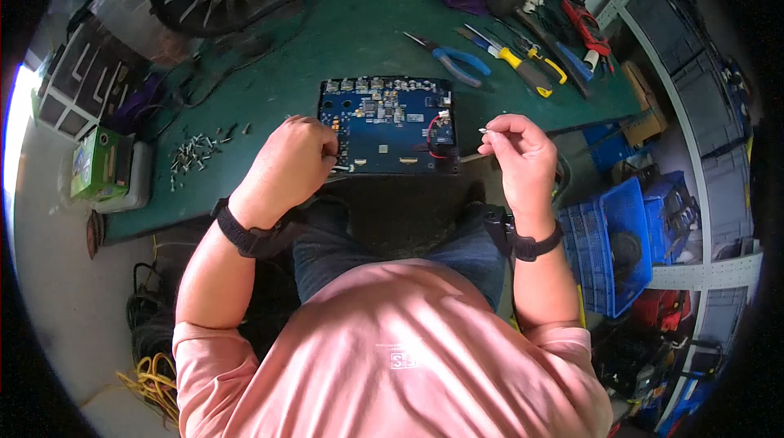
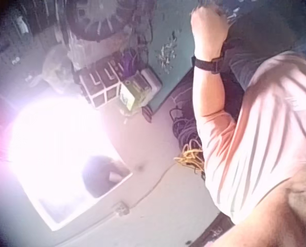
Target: The person works on a blue circuit board at a cluttered workbench. They use pliers to remove a component and a screwdriver to adjust parts on the board. The person also handles a black fan-like object and retrieves small items from a drawer.
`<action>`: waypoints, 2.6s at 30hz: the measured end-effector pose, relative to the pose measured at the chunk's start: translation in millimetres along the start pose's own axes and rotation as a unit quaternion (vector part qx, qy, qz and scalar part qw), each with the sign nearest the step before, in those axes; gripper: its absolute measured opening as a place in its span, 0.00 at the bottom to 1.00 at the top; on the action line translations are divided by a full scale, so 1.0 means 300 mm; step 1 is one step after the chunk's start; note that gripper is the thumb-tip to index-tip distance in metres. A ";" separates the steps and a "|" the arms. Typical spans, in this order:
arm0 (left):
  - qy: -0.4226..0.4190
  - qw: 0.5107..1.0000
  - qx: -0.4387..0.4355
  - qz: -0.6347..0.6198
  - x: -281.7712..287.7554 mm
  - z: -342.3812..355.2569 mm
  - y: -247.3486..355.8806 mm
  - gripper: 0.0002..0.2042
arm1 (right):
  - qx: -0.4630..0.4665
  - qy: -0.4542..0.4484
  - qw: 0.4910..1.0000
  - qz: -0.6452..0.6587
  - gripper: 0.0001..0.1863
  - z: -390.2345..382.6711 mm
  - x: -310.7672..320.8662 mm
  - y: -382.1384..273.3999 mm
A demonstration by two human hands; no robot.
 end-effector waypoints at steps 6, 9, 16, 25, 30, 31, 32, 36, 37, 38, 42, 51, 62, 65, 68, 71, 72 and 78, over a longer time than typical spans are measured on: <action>0.017 1.000 0.002 0.019 -0.010 -0.016 0.015 0.01 | -0.047 0.069 0.996 0.031 0.07 0.028 0.119 0.126; 0.029 0.998 -0.010 0.060 -0.025 -0.034 0.031 0.05 | -0.052 0.089 0.995 0.001 0.07 0.046 0.145 0.143; 0.004 0.984 -0.009 0.177 -0.050 -0.025 0.050 0.06 | -0.057 0.116 0.992 0.017 0.08 0.039 0.168 0.164; 0.006 0.981 -0.003 0.194 -0.053 -0.028 0.047 0.06 | 0.007 0.088 0.995 -0.048 0.07 0.266 0.244 0.056; 0.007 0.987 -0.016 0.159 -0.022 -0.037 0.058 0.06 | -0.040 0.087 0.994 -0.059 0.09 0.448 0.273 0.011; 0.004 0.988 -0.027 0.155 -0.017 -0.039 0.059 0.06 | -0.040 0.079 0.995 -0.050 0.09 0.460 0.268 0.002; -0.001 0.988 -0.036 0.151 -0.015 -0.043 0.058 0.07 | -0.042 0.069 0.996 -0.040 0.09 0.468 0.256 -0.001; -0.020 0.990 -0.021 0.141 -0.020 -0.038 0.048 0.07 | -0.059 0.031 0.997 -0.026 0.10 0.479 0.222 0.003; -0.021 0.988 -0.022 0.149 -0.023 -0.037 0.050 0.08 | -0.059 0.023 0.998 0.006 0.10 0.478 0.213 0.009; -0.022 0.987 -0.022 0.157 -0.025 -0.037 0.053 0.08 | -0.059 0.017 0.997 0.038 0.09 0.475 0.205 0.017; -0.020 0.979 -0.016 0.202 -0.037 -0.045 0.050 0.07 | -0.097 -0.004 0.995 0.029 0.09 0.500 0.185 0.047; -0.011 0.962 -0.069 0.264 -0.059 -0.020 0.045 0.05 | 0.081 0.048 0.862 -0.498 0.14 0.785 0.188 0.096; -0.035 0.980 -0.050 0.187 -0.029 -0.029 0.063 0.04 | 0.014 0.006 0.955 -0.295 0.09 0.365 0.281 0.020; -0.022 0.979 -0.061 0.196 -0.036 -0.026 0.054 0.04 | 0.005 0.026 0.956 -0.291 0.09 0.256 0.322 0.053; -0.024 0.973 -0.063 0.221 -0.044 -0.026 0.050 0.04 | -0.015 0.021 0.972 -0.235 0.08 0.156 0.328 0.090; -0.035 0.966 -0.070 0.247 -0.054 -0.020 0.041 0.04 | -0.045 0.023 0.978 -0.204 0.07 0.087 0.287 0.071; -0.036 0.963 -0.075 0.256 -0.056 -0.019 0.037 0.04 | -0.038 0.013 0.977 -0.210 0.07 0.072 0.270 0.075; -0.048 0.971 -0.064 0.225 -0.049 -0.025 0.019 0.05 | -0.020 -0.035 0.975 -0.219 0.06 0.024 0.216 0.084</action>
Point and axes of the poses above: each hand's wrist, its own z-axis towards the middle knuckle, its own x-axis out of the back of the hand, y = z × x, the point moved 5 cm from there along z, towards the middle knuckle
